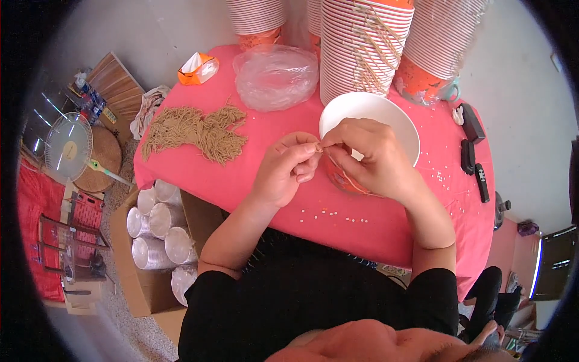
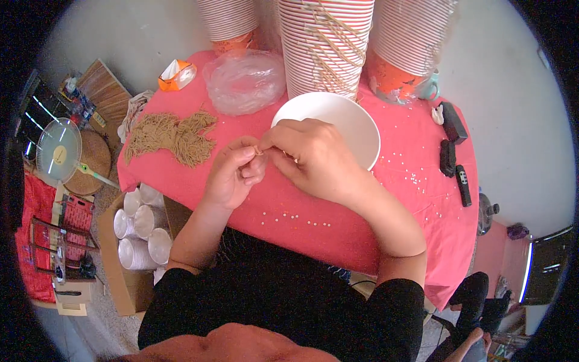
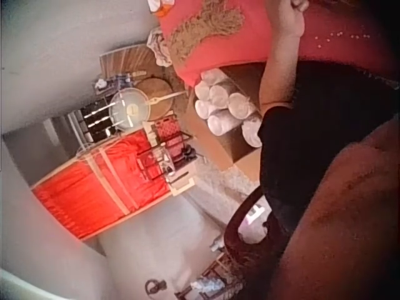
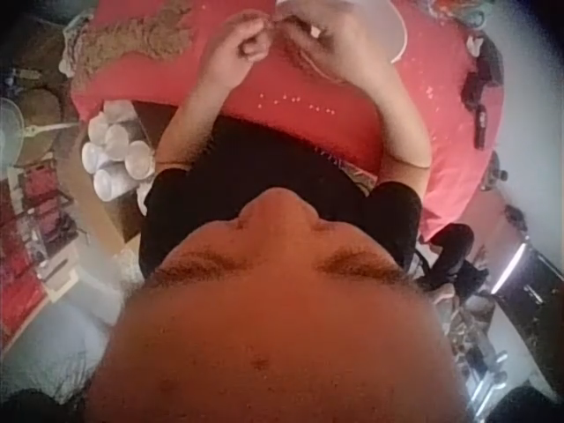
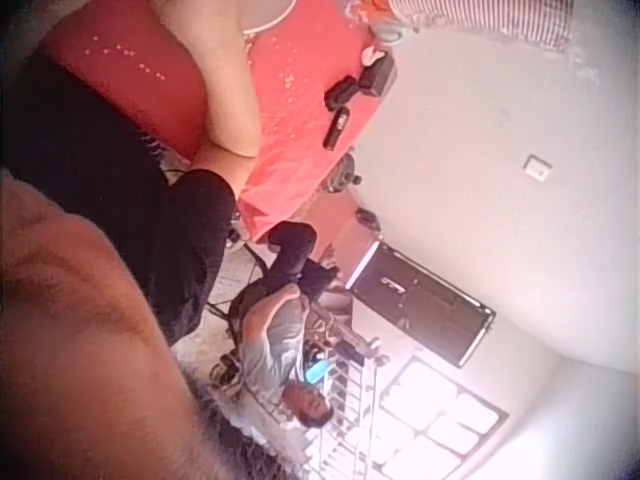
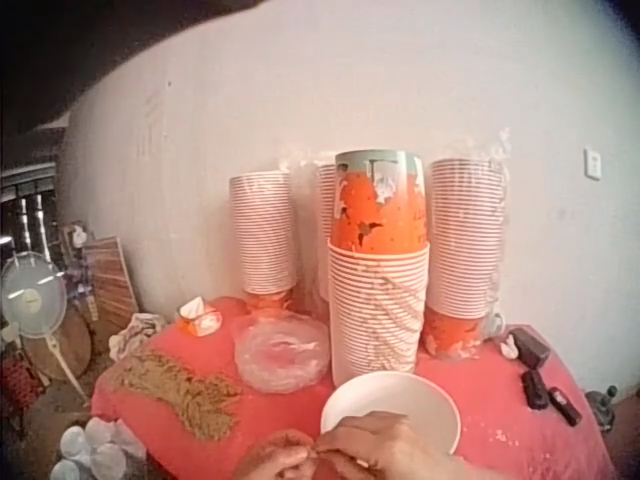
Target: Threading a string through holes in a paper bucket to create a handle for packaging.
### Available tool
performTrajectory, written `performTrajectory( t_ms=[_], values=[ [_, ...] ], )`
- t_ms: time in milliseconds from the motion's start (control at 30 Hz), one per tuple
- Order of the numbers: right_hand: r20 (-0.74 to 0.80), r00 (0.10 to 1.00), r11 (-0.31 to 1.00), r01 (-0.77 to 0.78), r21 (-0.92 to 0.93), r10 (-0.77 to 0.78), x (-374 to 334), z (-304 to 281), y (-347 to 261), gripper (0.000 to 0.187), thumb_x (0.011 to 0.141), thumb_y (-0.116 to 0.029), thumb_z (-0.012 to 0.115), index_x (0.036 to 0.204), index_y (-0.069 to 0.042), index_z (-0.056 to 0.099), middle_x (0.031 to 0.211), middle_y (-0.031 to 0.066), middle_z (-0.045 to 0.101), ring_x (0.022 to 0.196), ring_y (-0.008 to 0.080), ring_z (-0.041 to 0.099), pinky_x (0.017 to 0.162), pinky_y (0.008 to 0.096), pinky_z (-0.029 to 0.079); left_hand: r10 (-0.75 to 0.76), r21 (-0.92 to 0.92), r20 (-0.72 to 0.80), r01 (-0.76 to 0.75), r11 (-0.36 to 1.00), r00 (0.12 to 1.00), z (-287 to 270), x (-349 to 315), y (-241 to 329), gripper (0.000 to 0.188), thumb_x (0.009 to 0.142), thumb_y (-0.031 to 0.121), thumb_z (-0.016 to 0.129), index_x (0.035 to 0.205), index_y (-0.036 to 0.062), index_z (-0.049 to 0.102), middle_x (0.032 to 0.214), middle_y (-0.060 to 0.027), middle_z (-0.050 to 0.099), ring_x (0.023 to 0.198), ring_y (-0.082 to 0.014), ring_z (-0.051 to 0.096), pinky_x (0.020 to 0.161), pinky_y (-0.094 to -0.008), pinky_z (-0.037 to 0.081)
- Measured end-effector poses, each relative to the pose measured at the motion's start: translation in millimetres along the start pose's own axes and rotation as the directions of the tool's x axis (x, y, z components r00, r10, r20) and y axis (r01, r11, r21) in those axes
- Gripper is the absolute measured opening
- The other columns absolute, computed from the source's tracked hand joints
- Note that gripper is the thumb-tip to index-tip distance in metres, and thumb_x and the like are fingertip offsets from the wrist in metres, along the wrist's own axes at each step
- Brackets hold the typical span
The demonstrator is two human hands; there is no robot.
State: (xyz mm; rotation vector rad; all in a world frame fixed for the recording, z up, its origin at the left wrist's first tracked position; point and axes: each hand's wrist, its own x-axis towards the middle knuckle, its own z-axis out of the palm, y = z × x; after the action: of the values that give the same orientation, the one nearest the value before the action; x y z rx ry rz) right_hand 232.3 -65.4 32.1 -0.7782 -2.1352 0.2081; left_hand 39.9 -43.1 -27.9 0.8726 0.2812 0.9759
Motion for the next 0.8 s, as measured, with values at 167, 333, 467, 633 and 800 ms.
performTrajectory(
  t_ms=[167, 333, 467, 633, 800],
  values=[
    [-0.021, 0.999, 1.0, -0.026, -0.007, 0.026, -0.9, 0.8, 0.8, 0.015, 0.077, 0.002, 0.069, 0.091, -0.001, 0.066, 0.078, 0.0103, 0.066, 0.071, 0.0255, 0.065, 0.065, 0.0347, 0.05, 0.089, 0.08, -0.048, -0.085, 0.993, 0.995, -0.9, -1.7, -4.2, 0.011, 0.092, 0.011, 0.063, 0.099, 0.0034, 0.064, 0.077, -0.0013, 0.059, 0.06, -0.0036, 0.044, 0.05, -0.0184, 0.032],
    [-0.03, 0.999, 0.999, -0.041, 0.012, 0.042, -2.1, 2.5, 0.2, 0.016, 0.077, 0.0, 0.07, 0.093, -0.001, 0.067, 0.078, 0.0095, 0.066, 0.07, 0.0238, 0.064, 0.064, 0.0343, 0.05, 0.171, 0.159, -0.105, -0.153, 0.975, 0.98, -0.4, -3.8, -7.3, 0.013, 0.091, 0.011, 0.066, 0.1, 0.0028, 0.066, 0.08, -0.002, 0.061, 0.062, -0.0033, 0.047, 0.05, -0.0179, 0.034],
    [-0.049, 0.999, 0.997, 0.014, -0.073, -0.018, -0.4, 2.2, -0.6, 0.015, 0.076, 0.0, 0.071, 0.089, -0.002, 0.065, 0.076, 0.0097, 0.064, 0.067, 0.0265, 0.062, 0.062, 0.0363, 0.049, 0.223, 0.287, -0.075, -0.193, 0.938, 0.972, -0.5, -3.7, -9.4, 0.013, 0.092, 0.012, 0.066, 0.101, 0.0023, 0.065, 0.078, 0.0, 0.059, 0.058, -0.0025, 0.044, 0.048, -0.0174, 0.032],
    [-0.083, 0.987, 0.955, 0.111, -0.277, -0.139, 2.9, 1.6, -0.7, 0.015, 0.073, -0.001, 0.071, 0.083, -0.004, 0.061, 0.07, 0.0096, 0.059, 0.063, 0.0295, 0.058, 0.058, 0.0397, 0.046, 0.235, 0.321, -0.058, -0.205, 0.924, 0.97, 1.1, -3.0, -8.2, 0.014, 0.092, 0.012, 0.065, 0.102, 0.0017, 0.065, 0.075, 0.0017, 0.057, 0.056, -0.002, 0.042, 0.047, -0.0176, 0.031],
    [-0.026, 0.995, 0.912, 0.079, -0.403, -0.098, 0.2, 0.4, 2.2, 0.017, 0.071, -0.009, 0.067, 0.082, -0.004, 0.055, 0.071, 0.0111, 0.056, 0.065, 0.0307, 0.06, 0.06, 0.0425, 0.049, 0.23, 0.319, -0.063, -0.199, 0.927, 0.971, -0.1, -5.7, -9.7, 0.011, 0.093, 0.011, 0.063, 0.099, 0.0015, 0.063, 0.072, 0.0039, 0.053, 0.055, -0.0009, 0.039, 0.047, -0.0179, 0.029]
  ],
)
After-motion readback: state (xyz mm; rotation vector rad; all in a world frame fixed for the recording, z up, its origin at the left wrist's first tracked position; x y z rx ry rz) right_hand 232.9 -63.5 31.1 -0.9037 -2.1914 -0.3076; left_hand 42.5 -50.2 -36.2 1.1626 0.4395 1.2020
